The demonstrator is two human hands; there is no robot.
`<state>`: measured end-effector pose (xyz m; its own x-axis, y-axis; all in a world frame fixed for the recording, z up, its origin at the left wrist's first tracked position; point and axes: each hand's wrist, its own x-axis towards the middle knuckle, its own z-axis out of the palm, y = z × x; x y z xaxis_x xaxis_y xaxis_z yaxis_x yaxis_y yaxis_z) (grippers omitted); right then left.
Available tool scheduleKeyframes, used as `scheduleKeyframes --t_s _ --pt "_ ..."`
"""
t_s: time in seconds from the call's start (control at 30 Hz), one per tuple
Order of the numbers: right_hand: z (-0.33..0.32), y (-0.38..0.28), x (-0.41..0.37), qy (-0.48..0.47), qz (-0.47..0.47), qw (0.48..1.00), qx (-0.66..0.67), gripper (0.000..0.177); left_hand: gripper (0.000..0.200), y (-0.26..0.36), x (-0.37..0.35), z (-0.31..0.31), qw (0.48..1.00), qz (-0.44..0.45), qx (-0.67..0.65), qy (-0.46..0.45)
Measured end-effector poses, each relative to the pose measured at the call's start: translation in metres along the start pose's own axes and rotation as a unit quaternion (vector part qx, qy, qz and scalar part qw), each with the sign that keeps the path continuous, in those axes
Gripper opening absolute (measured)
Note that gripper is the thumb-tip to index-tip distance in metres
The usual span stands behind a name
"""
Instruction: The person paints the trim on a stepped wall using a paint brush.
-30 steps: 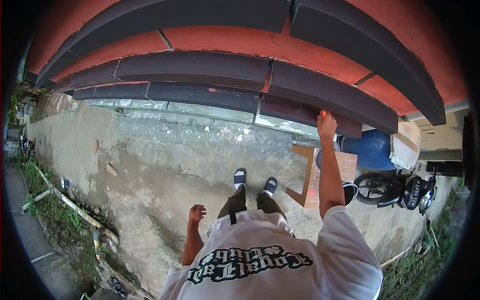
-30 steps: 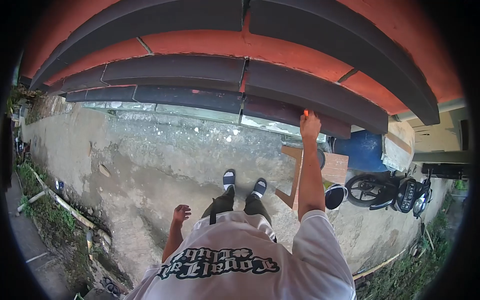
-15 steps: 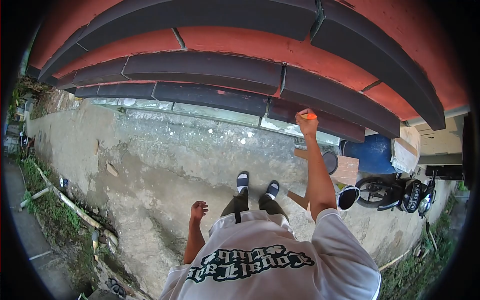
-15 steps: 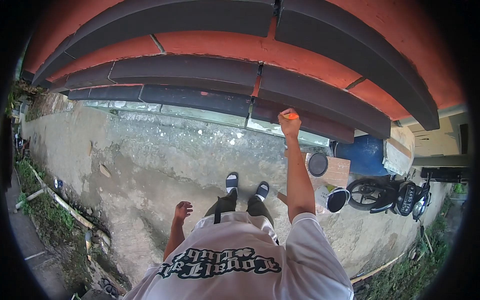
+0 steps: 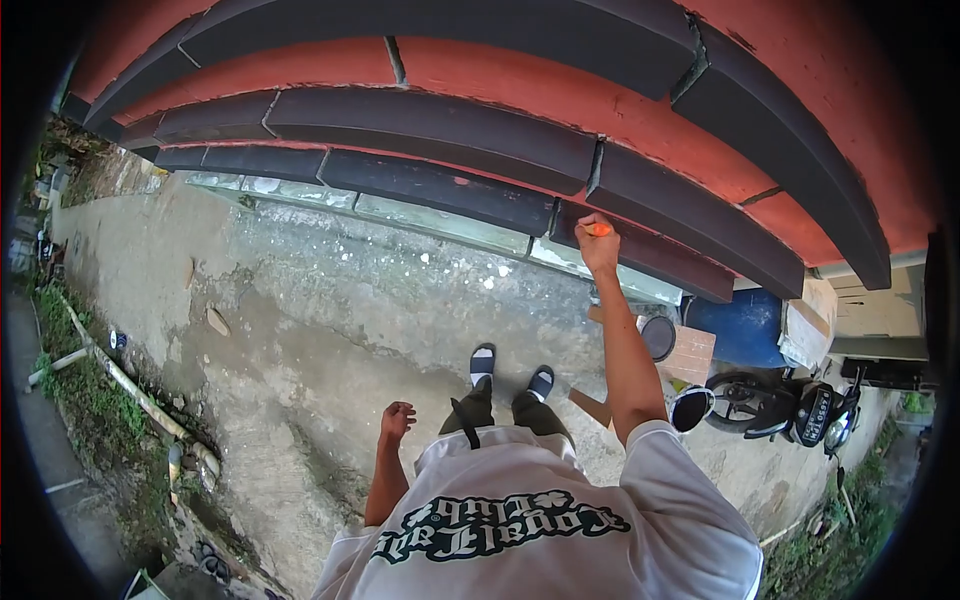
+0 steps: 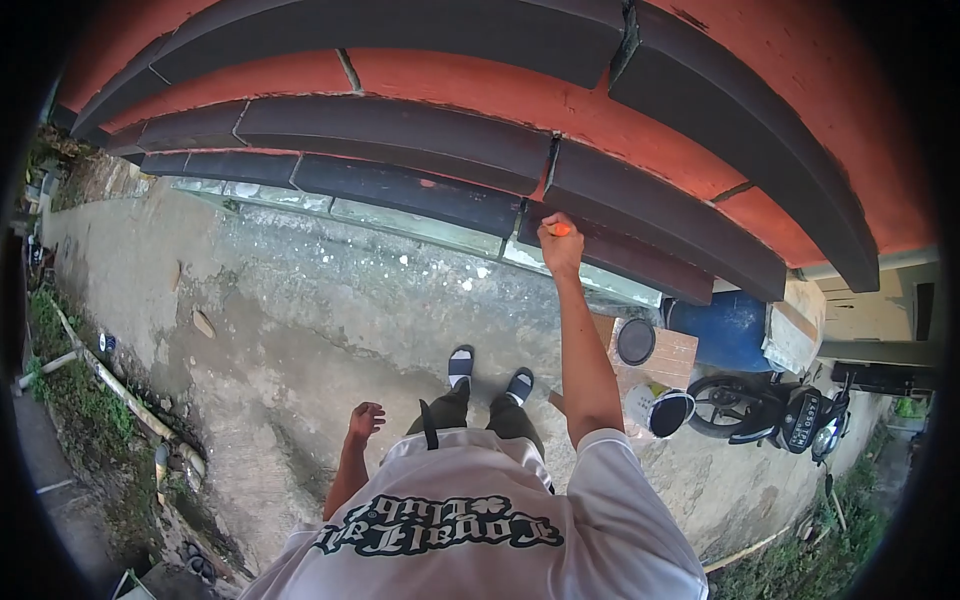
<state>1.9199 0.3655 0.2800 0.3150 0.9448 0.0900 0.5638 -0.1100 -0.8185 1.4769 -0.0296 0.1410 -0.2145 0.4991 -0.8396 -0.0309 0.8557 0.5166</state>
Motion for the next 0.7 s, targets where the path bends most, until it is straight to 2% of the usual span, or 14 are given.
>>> scheduleKeyframes --t_s 0.07,0.2,0.27,0.3,0.4,0.43,0.5,0.57,0.63,0.7 --pt "0.010 0.003 0.010 -0.044 0.070 0.987 0.137 0.012 0.025 0.000 -0.003 -0.001 1.000 -0.012 0.003 0.000" --pt "-0.031 0.030 0.016 -0.010 0.137 0.984 0.110 0.011 0.030 -0.007 -0.005 -0.011 0.999 -0.030 0.017 -0.002" --pt "-0.061 0.056 0.020 0.035 0.085 0.994 -0.056 0.010 0.028 -0.006 -0.006 -0.014 0.999 -0.029 0.023 -0.003" --pt "-0.078 0.051 0.015 0.067 0.015 0.989 -0.132 0.013 0.026 -0.007 -0.006 -0.014 0.999 -0.027 0.021 0.000" --pt "-0.085 0.037 0.011 0.048 0.009 0.952 -0.301 0.019 0.024 -0.006 -0.004 -0.009 0.999 -0.023 0.029 -0.002" --pt "-0.075 0.032 0.008 0.048 -0.031 0.954 -0.294 0.022 0.024 -0.004 -0.005 -0.010 0.999 -0.022 0.039 -0.004" --pt "-0.043 0.015 0.003 -0.006 -0.033 0.959 -0.282 0.018 0.024 0.002 -0.004 -0.010 0.999 -0.014 0.051 -0.012" --pt "-0.009 -0.005 -0.002 -0.006 -0.067 0.977 -0.203 0.015 0.025 0.006 -0.002 -0.008 0.997 -0.005 0.068 -0.021" --pt "0.014 -0.022 -0.002 0.001 -0.012 0.998 -0.057 0.012 0.025 0.014 0.000 -0.005 0.996 0.012 0.088 -0.028" --pt "0.024 -0.025 -0.002 -0.007 -0.003 1.000 0.022 0.011 0.025 0.021 0.000 -0.003 0.994 0.028 0.101 -0.036"
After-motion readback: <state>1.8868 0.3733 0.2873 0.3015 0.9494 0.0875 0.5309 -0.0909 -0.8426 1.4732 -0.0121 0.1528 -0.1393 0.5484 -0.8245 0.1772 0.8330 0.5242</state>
